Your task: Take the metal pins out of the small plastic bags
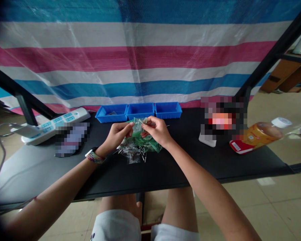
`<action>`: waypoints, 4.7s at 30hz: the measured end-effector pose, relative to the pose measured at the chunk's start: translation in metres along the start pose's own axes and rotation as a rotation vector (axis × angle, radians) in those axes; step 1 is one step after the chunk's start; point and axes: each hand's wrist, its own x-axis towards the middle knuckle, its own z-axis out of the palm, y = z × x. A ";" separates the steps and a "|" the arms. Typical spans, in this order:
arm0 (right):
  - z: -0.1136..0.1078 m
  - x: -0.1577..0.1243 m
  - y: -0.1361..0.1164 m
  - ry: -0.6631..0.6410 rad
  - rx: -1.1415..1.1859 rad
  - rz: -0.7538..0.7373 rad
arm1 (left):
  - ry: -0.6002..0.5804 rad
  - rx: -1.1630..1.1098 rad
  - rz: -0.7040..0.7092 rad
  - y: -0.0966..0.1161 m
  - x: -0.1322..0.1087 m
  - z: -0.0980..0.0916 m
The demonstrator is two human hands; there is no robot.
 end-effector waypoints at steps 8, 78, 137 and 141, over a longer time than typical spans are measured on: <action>-0.002 0.000 0.009 0.034 -0.261 -0.348 | 0.142 -0.112 -0.045 -0.006 0.002 0.002; -0.019 0.014 0.011 -0.097 -0.050 -0.103 | -0.018 0.560 0.436 -0.003 -0.002 -0.003; -0.018 0.017 0.023 -0.042 -1.105 -0.340 | -0.094 0.748 0.246 -0.023 -0.001 0.000; -0.017 0.017 0.026 -0.062 -1.118 -0.312 | -0.108 0.740 0.248 -0.025 0.000 0.001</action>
